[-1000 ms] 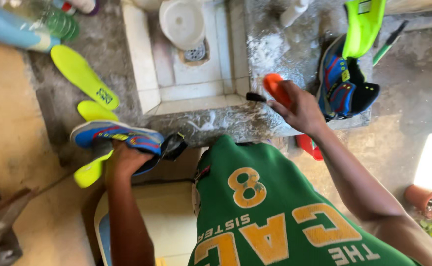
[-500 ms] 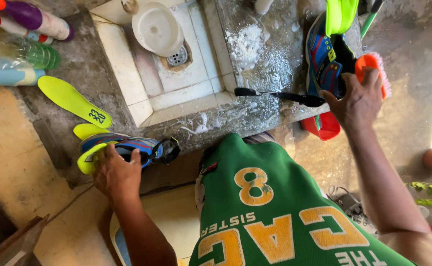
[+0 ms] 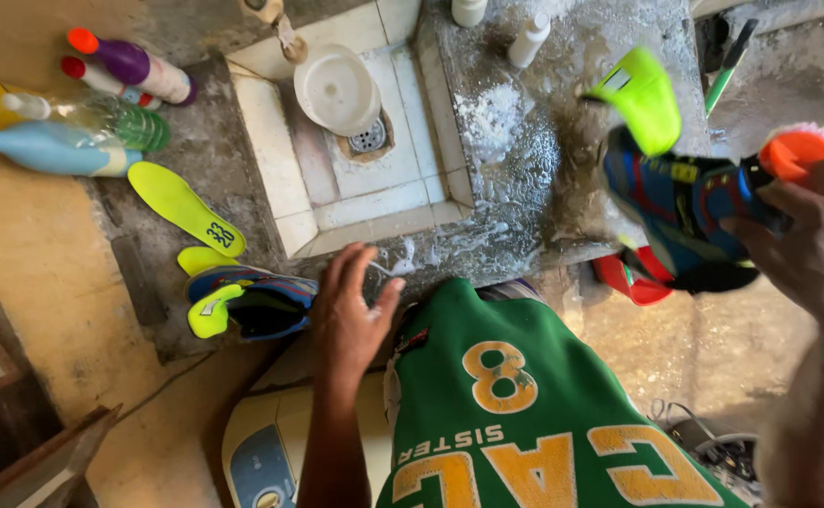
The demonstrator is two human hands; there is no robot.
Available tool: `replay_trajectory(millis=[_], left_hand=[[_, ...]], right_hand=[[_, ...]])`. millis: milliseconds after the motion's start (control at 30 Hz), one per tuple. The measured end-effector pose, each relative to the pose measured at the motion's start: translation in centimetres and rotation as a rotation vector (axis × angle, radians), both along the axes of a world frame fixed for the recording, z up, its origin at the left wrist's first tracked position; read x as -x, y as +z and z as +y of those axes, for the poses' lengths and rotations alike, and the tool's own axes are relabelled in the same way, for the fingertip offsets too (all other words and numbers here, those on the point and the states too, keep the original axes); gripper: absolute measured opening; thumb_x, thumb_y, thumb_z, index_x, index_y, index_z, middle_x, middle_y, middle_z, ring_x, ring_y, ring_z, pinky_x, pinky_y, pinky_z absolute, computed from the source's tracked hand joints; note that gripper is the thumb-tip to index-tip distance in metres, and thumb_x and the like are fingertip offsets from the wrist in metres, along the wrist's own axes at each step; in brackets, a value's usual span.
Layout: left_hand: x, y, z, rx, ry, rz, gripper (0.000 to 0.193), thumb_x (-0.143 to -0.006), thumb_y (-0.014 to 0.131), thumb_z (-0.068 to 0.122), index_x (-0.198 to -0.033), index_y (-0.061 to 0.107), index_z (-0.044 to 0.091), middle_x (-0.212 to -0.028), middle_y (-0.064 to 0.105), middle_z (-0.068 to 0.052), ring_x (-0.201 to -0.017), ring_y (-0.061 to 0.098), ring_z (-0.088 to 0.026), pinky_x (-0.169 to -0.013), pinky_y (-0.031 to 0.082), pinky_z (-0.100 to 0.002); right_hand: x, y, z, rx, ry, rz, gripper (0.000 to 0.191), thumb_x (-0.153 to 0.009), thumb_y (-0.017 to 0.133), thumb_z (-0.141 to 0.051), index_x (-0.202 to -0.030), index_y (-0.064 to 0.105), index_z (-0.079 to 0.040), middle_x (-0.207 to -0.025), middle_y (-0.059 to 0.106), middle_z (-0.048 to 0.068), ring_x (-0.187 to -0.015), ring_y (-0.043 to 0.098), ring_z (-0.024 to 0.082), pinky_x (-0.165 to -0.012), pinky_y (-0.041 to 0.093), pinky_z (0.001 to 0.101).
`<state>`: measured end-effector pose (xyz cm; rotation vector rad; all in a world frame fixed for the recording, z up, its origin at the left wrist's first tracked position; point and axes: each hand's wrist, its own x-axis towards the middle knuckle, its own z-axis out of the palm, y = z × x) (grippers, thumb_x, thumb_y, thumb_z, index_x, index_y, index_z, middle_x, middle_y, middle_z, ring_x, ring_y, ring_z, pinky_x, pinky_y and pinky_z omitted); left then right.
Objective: The person scrubs a blue and yellow rollerblade with an orange brush, repeatedly dipping the brush in a white bowl of water and rinsing the shoe under a running tap. The person handles the shoe and brush throughout, rotating the shoe to clean different sides.
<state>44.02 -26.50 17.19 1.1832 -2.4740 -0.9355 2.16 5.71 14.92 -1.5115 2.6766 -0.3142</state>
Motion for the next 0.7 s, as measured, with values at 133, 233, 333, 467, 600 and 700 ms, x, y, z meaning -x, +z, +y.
replay_trajectory(millis=[133, 233, 333, 467, 600, 700], left_hand=[[3.2, 2.3, 2.3, -0.244, -0.108, 0.314, 0.048, -0.091, 0.08, 0.027, -0.131, 0.061, 0.009, -0.138, 0.064, -0.014, -0.121, 0.068, -0.03, -0.096, 0.059, -0.034], [6.5, 3.5, 4.2, -0.077, -0.299, 0.431, 0.055, -0.09, 0.081, 0.027, -0.136, 0.058, 0.007, -0.139, 0.063, -0.014, -0.125, 0.064, -0.031, -0.109, 0.054, -0.039], [8.6, 4.0, 5.1, -0.062, -0.312, 0.303, 0.064, -0.08, 0.087, 0.032, -0.129, 0.059, 0.003, -0.128, 0.064, -0.016, -0.116, 0.063, -0.034, -0.1, 0.053, -0.043], [8.3, 1.8, 3.5, -0.225, -0.063, 0.17, 0.057, -0.071, 0.092, 0.035, -0.112, 0.07, 0.004, -0.106, 0.073, -0.012, -0.099, 0.069, -0.027, -0.089, 0.058, -0.039], [4.3, -2.9, 1.8, -0.738, 0.127, 0.702, 0.049, -0.085, 0.087, 0.033, -0.119, 0.071, 0.001, -0.109, 0.078, -0.006, -0.095, 0.074, -0.015, -0.088, 0.061, -0.035], [1.1, -6.7, 0.9, -0.742, 0.377, 0.859, 0.04, -0.093, 0.09, 0.023, -0.115, 0.077, -0.007, -0.112, 0.079, -0.014, -0.096, 0.072, -0.02, -0.09, 0.06, -0.037]], right_hand=[[-3.3, 7.0, -5.3, -0.109, 0.208, -0.019, 0.041, -0.072, 0.086, -0.026, -0.108, 0.079, -0.01, -0.117, 0.071, 0.006, -0.104, 0.067, 0.021, -0.094, 0.055, 0.0353], [-8.7, 9.9, -11.7, -0.385, 0.302, -0.043, 0.041, -0.077, 0.086, -0.033, -0.116, 0.08, -0.02, -0.12, 0.068, 0.004, -0.107, 0.066, 0.022, -0.087, 0.056, 0.0379], [-13.4, 11.5, -17.8, -0.182, 0.646, -0.053, 0.04, -0.079, 0.072, -0.032, -0.115, 0.075, -0.015, -0.13, 0.066, 0.002, -0.117, 0.062, 0.022, -0.101, 0.051, 0.0378], [-16.5, 12.1, -22.7, -0.143, 0.786, -0.022, 0.032, -0.09, 0.071, -0.03, -0.118, 0.076, -0.018, -0.128, 0.066, 0.005, -0.114, 0.064, 0.023, -0.101, 0.052, 0.0394], [-14.9, 11.9, -24.4, 0.265, 0.747, -0.273, 0.038, -0.094, 0.077, -0.032, -0.125, 0.073, -0.011, -0.129, 0.065, 0.013, -0.115, 0.066, 0.031, -0.101, 0.055, 0.0413], [-12.5, 10.1, -25.5, 0.425, 0.595, -0.557, 0.046, -0.095, 0.081, -0.035, -0.13, 0.068, -0.008, -0.138, 0.062, 0.016, -0.118, 0.066, 0.031, -0.103, 0.056, 0.04]])
